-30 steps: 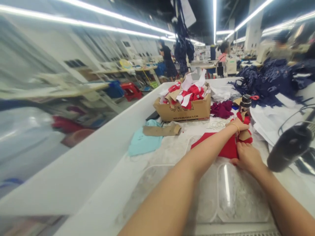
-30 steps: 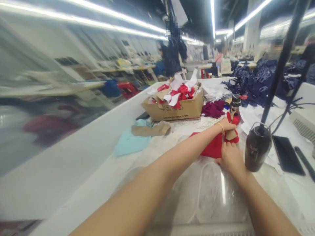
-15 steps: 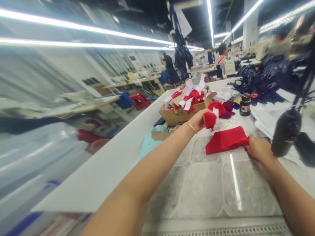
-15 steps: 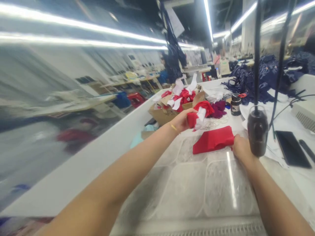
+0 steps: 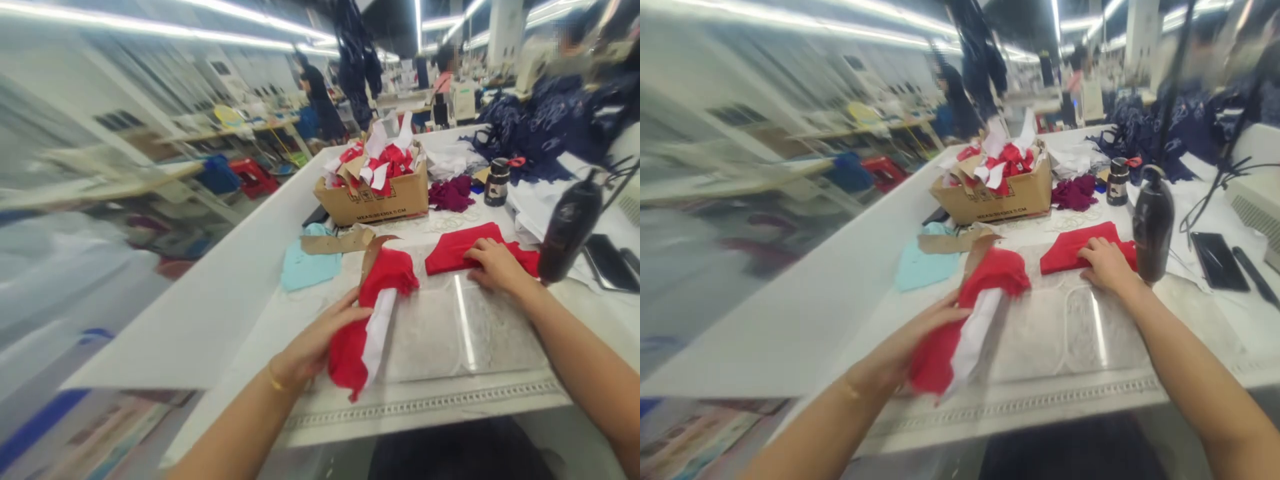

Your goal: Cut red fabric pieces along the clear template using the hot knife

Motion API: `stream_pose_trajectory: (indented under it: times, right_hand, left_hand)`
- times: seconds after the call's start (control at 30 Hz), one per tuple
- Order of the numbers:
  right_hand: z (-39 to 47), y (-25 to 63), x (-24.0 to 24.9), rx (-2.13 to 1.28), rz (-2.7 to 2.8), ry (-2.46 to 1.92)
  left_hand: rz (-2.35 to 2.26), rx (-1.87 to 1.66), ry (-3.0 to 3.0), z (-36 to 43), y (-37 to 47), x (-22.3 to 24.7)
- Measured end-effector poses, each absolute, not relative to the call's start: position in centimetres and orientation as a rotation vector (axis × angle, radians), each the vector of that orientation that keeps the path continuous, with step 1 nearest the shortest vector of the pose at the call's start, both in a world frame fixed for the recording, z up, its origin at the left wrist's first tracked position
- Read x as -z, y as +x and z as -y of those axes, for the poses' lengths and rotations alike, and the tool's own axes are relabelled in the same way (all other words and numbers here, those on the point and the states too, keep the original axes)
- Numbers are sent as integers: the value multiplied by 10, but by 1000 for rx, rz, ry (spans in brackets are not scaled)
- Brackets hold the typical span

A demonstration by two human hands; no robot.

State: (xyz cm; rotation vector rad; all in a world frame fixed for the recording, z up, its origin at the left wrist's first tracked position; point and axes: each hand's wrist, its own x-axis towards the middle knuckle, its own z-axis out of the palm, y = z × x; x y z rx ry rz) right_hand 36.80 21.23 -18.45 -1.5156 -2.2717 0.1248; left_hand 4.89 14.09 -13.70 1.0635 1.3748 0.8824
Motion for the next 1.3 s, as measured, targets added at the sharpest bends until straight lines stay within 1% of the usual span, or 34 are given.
stream_pose_trajectory:
  times: [0.07, 0.17, 0.23, 0.33, 0.43, 0.53, 0.63, 0.7, 0.77, 0.83, 0.9, 0.93, 1.03, 1.07, 1.17, 1.3]
  right_hand:
    - [-211, 367, 185, -129, 2203, -1463]
    - [-205, 364, 179, -140, 2085, -1383]
    - [-200, 361, 172, -153, 2023, -1361]
    - [-189, 356, 162, -193, 1908, -1289]
    - [-177, 353, 153, -198, 1806, -1199]
    - [-166, 350, 146, -212, 1823, -1168]
    - [-156, 350, 141, -288, 1864, -1115]
    - [-150, 352, 138, -384, 1886, -1105]
    - [-146, 353, 135, -502, 1912, -1126]
    - [-143, 350, 134, -584, 1927, -1119]
    - [-140, 340, 136, -536, 1873, -1061]
    - [-139, 333, 138, -441, 1830, -1027]
    - [-131, 306, 146, -70, 1771, -883]
    - [-128, 297, 149, 6, 1815, -810]
    - [-119, 277, 163, 44, 2014, -653]
    - [-111, 267, 177, 181, 2152, -724]
  left_hand:
    - [-1486, -733, 1356, -135, 54, 145]
    - [-1657, -378, 1990, -133, 74, 154]
    - [-1653, -163, 2203, -130, 97, 158]
    - [-1508, 25, 2406, -116, 146, 163]
    - [-1306, 4, 2506, -95, 195, 166]
    - [-1005, -24, 2576, -84, 223, 164]
    - [-826, 46, 2490, -92, 211, 155]
    - [-693, 93, 2205, -104, 181, 149]
    - [-634, -71, 1763, -114, 144, 148]
    - [-681, -310, 1259, -118, 110, 152]
    - [-725, -537, 890, -114, 86, 162]
    - [-734, -622, 788, -110, 79, 168]
    - [-717, -799, 654, -100, 73, 186]
    - [-704, -841, 641, -97, 74, 190]
    - [-670, -928, 632, -91, 78, 195]
    - [-669, -1022, 634, -85, 82, 192]
